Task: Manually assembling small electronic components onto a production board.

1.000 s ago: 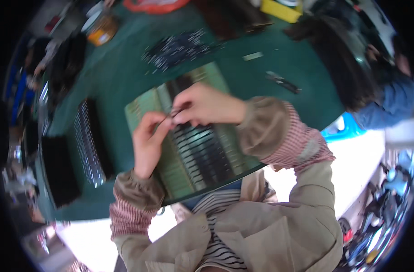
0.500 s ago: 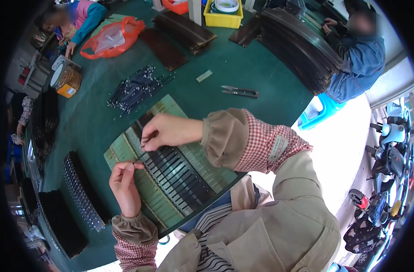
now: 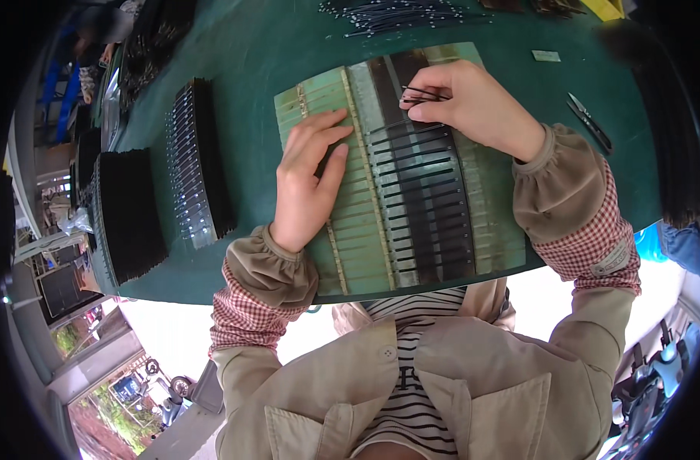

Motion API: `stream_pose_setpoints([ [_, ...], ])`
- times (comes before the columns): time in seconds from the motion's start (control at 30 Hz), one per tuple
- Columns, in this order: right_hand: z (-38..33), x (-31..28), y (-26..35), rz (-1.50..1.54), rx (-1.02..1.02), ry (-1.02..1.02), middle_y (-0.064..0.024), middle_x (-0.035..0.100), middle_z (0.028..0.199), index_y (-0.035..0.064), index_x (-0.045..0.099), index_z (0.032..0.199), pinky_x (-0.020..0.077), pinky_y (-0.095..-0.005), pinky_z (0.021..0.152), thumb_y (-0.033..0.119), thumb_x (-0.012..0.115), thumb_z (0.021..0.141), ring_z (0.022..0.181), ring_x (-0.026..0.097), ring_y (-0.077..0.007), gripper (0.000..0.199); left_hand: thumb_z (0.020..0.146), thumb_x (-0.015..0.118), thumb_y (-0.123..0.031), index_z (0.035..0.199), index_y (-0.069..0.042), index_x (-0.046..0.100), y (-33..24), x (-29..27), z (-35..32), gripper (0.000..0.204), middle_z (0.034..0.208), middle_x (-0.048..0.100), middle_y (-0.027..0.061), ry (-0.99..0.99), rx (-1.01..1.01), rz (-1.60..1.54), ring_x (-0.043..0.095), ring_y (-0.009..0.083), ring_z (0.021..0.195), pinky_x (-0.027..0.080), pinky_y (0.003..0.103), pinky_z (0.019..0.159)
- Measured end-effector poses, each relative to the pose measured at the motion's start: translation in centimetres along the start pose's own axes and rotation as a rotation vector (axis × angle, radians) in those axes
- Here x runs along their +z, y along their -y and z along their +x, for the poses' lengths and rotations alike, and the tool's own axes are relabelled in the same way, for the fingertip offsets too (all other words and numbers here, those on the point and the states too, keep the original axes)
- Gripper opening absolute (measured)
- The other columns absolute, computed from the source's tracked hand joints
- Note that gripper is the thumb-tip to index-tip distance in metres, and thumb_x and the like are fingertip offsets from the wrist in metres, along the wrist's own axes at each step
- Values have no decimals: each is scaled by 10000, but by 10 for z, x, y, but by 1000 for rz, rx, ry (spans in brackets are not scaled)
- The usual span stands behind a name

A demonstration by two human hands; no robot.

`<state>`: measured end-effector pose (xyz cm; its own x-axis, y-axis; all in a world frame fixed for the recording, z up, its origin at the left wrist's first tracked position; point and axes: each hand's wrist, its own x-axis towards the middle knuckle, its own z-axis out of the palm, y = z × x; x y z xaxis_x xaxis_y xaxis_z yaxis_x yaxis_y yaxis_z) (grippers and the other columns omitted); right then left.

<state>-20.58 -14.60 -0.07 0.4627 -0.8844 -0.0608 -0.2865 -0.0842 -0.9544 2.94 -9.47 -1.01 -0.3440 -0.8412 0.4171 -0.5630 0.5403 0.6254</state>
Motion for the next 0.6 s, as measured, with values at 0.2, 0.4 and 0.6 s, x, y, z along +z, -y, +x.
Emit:
stream_pose_setpoints([
  [0.2,-1,8,-1,-25,-33,-47,-42,596,732,-49,598,860,452,-237,643,45,636,789,676,533,-90,124,787,576,40,978,15,601,1,0,1,194,1107,594,130,4,2,-1,527,306,1067,422,368,899],
  [0.4,-4,14,6,-262,-21,-113,-66,606,744,-10,608,879,456,-260,632,45,636,775,674,572,-166,122,775,546,70,1030,15,594,-5,5,2,265,1208,525,162,90,142,161,488,333,1104,411,378,918],
  [0.6,-7,0,7,-514,-145,-208,-63,605,728,10,619,884,452,-278,591,69,640,771,637,573,-192,130,778,538,70,1075,4,581,-7,2,3,307,1238,489,180,143,173,242,474,339,1111,404,371,927],
])
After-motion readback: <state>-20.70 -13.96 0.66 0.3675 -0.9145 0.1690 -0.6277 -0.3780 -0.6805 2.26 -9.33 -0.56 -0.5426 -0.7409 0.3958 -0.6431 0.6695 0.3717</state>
